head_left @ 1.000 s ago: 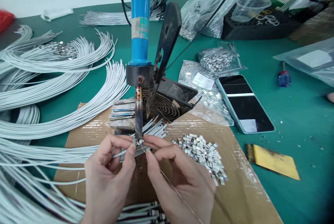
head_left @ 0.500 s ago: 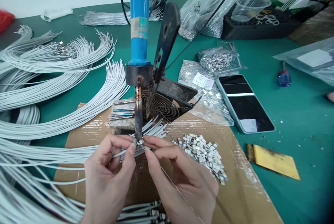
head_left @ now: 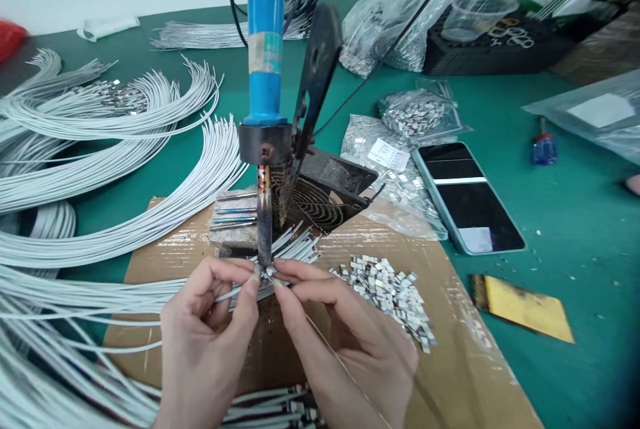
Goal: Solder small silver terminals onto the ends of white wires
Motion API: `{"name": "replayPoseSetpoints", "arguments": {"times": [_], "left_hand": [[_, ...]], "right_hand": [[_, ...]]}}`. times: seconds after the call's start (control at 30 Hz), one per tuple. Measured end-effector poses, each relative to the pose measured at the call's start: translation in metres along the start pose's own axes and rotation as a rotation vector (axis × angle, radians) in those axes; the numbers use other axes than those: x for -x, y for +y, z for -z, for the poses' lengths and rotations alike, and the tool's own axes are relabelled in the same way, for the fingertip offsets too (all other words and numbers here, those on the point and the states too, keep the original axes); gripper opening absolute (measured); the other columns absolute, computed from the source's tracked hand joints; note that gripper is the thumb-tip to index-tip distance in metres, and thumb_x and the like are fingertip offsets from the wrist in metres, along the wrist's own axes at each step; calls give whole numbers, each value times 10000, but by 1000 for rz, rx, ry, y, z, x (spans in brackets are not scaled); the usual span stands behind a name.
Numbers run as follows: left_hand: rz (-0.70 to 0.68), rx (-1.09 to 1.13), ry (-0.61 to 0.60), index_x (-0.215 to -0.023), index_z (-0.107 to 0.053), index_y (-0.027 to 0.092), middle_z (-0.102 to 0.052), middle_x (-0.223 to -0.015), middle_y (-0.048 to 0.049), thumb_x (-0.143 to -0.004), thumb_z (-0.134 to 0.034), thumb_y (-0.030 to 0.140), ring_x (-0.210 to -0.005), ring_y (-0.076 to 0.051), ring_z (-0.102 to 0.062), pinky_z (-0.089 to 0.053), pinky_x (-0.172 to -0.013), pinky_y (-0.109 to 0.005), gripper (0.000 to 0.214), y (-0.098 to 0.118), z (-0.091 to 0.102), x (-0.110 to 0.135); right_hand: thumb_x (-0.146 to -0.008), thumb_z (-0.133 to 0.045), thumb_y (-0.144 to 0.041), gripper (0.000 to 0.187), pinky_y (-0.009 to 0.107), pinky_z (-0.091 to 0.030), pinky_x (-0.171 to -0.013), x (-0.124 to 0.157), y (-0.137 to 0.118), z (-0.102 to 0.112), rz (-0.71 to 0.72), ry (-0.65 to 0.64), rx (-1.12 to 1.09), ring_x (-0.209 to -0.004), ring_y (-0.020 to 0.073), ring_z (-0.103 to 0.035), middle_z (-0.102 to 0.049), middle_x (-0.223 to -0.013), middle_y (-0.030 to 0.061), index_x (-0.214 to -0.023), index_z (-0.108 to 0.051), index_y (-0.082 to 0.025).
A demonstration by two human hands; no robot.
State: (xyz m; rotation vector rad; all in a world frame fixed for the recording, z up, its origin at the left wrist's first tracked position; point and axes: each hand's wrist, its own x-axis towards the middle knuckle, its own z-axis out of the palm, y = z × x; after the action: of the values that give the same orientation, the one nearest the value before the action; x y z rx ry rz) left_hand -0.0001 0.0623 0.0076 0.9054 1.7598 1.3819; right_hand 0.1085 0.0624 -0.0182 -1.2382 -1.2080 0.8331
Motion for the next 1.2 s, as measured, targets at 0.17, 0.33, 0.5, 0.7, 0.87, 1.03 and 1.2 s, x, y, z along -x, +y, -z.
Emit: {"name": "replayPoseSetpoints", "arguments": {"times": [0.17,0.33,0.5,0.7,0.87,1.03,1.2], "left_hand": [[2,11,4,-694,-723,228,-765,-796,48,-798,-767,167,-672,-63,-744,-561,-655,-53,128,1,-1,1],[6,-29,-21,-695,-705,222,-781,-810,13,-811,-760,188,-678,-112,-749,-595,-641,-122,133,1,1,0],[15,-21,-21,-679,-700,222,-778,-805,-2,-803,-762,180,-642,-121,-724,-587,-594,-146,145,-1,2,-2],[-11,-33,-61,-684,-711,222,-788,-807,1,-768,-791,179,-649,-129,-746,-602,-597,-151,124,-3,4,-4],[4,-22,-12,-693,-710,231,-781,-809,20,-810,-754,190,-671,-105,-739,-592,-633,-121,132,0,0,-1],[20,-31,-37,-685,-693,227,-788,-798,5,-811,-750,185,-671,-129,-749,-610,-627,-154,144,1,1,-2],[30,-23,-69,-714,-692,224,-778,-817,-2,-814,-750,201,-724,-149,-760,-618,-654,-174,118,-2,3,0]], "right_hand": [[-903,-748,-121,181,245,-661,-810,0,0,0,12,8,-5,-835,157,-827,-862,-998,-24,-800,-739,-269],[-904,-739,-116,180,272,-673,-794,0,0,0,13,8,-6,-838,184,-834,-866,-985,4,-791,-740,-256],[-902,-738,-112,187,270,-674,-801,0,0,0,16,2,-4,-820,174,-830,-864,-994,-3,-790,-735,-261],[-901,-747,-102,189,260,-672,-795,0,-1,-1,27,10,-8,-823,172,-830,-866,-985,-6,-799,-742,-261],[-899,-749,-96,195,230,-656,-812,0,1,-1,26,10,-12,-844,145,-823,-861,-1002,-30,-810,-744,-270],[-904,-733,-121,181,259,-659,-805,1,1,-1,5,10,3,-839,167,-825,-861,-992,-2,-780,-729,-253],[-937,-707,-157,193,282,-652,-816,4,2,1,-41,-21,-16,-913,207,-825,-851,-1005,49,-761,-697,-234]]}}
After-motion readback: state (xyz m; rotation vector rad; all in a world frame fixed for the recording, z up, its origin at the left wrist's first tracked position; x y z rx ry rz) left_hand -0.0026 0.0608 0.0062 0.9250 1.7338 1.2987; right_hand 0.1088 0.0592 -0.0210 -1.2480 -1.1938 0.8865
